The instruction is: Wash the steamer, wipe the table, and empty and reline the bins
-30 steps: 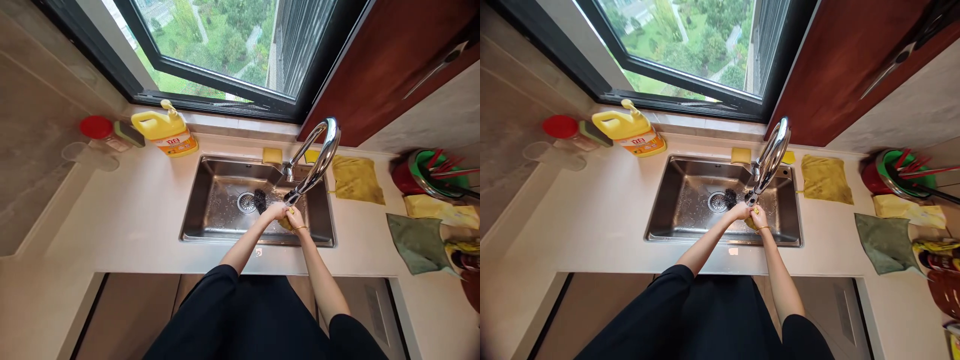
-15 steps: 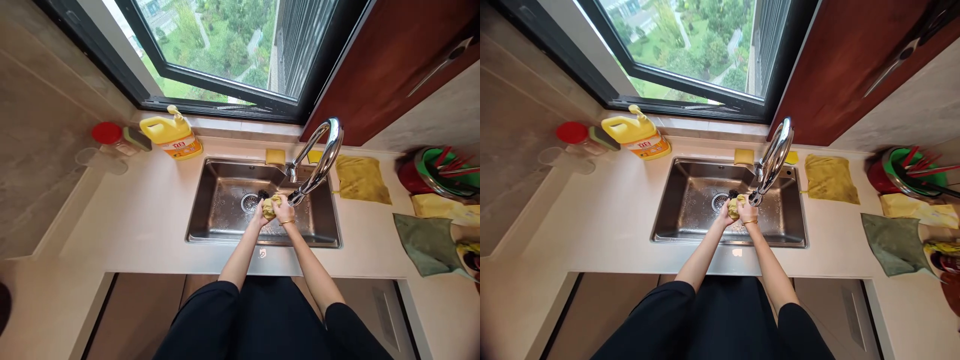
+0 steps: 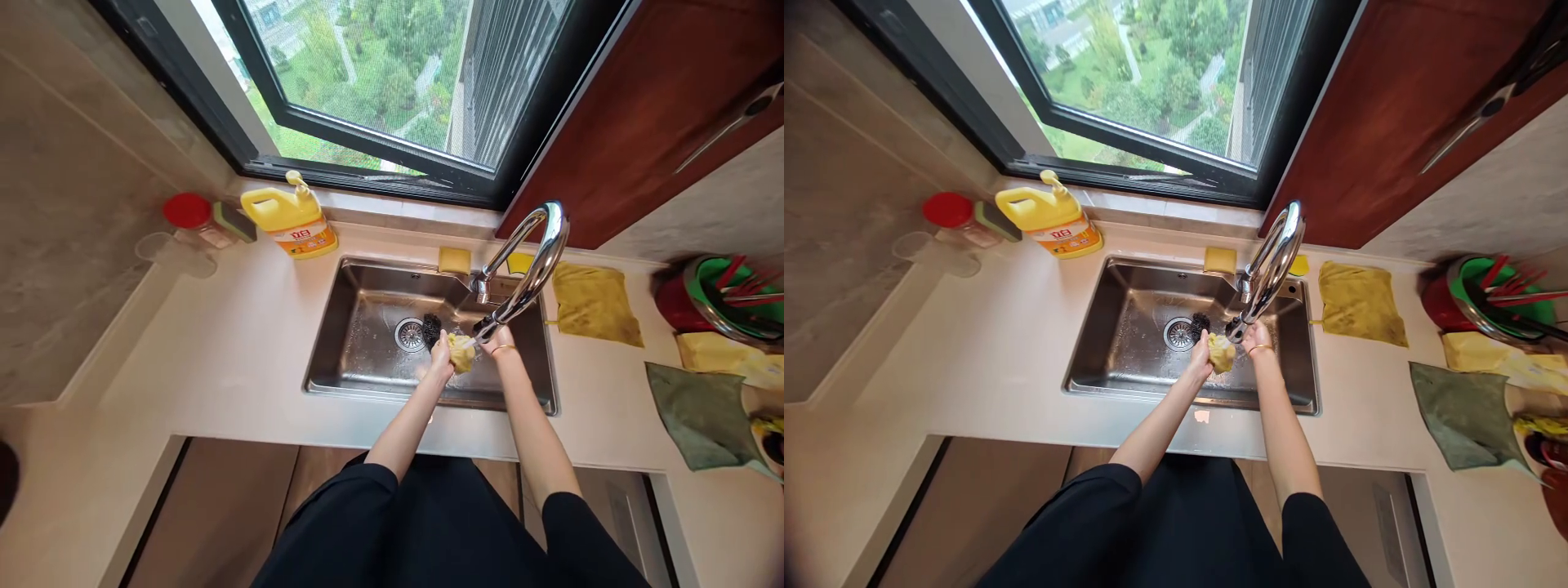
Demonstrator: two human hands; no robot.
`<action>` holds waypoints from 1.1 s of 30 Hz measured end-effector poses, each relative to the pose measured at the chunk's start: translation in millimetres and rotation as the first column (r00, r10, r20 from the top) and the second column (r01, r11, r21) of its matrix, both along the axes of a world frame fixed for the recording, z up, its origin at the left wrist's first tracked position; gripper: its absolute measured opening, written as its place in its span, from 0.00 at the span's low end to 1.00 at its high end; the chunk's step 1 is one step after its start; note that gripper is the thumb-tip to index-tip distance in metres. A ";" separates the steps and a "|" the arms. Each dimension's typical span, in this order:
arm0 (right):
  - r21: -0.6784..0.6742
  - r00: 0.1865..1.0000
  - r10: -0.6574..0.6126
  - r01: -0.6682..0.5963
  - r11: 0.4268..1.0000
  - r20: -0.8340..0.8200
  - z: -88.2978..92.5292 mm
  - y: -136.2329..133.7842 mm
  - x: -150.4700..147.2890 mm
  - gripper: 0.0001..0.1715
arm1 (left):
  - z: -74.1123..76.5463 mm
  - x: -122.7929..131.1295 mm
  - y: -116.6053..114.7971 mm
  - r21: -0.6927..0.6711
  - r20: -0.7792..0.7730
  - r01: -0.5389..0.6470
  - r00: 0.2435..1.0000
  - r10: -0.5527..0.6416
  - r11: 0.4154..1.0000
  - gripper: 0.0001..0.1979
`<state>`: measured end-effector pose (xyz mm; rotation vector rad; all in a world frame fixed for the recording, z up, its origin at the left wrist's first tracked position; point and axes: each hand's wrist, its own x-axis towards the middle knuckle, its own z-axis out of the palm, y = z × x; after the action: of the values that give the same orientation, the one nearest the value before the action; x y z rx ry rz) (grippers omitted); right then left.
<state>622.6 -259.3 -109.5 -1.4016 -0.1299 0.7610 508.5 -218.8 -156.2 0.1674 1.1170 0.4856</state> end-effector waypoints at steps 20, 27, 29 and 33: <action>-0.157 0.828 -0.119 0.038 0.987 -0.548 23.8 10.6 -0.9 0.14 | 26.2 -51.3 18.4 0.635 -0.163 0.083 0.986 0.028 0.768 0.24; 0.047 0.723 0.123 -0.125 0.991 -0.680 -8.9 12.8 -141.4 0.21 | 35.6 -75.8 0.5 0.785 -0.284 0.219 0.959 0.023 0.580 0.21; 0.050 0.755 0.050 -0.023 0.998 -0.654 -11.7 21.6 -153.2 0.18 | 37.8 -88.7 -1.6 0.827 -0.370 0.304 0.928 0.050 0.472 0.15; 0.107 0.786 0.038 0.036 0.994 -0.617 -10.6 29.8 -156.9 0.15 | 45.5 -113.4 9.0 0.846 -0.479 0.469 0.877 -0.025 0.255 0.09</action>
<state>465.7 -229.5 -120.1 -0.9796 0.3396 1.1625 395.1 -209.7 -110.6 1.6028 0.9835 0.8099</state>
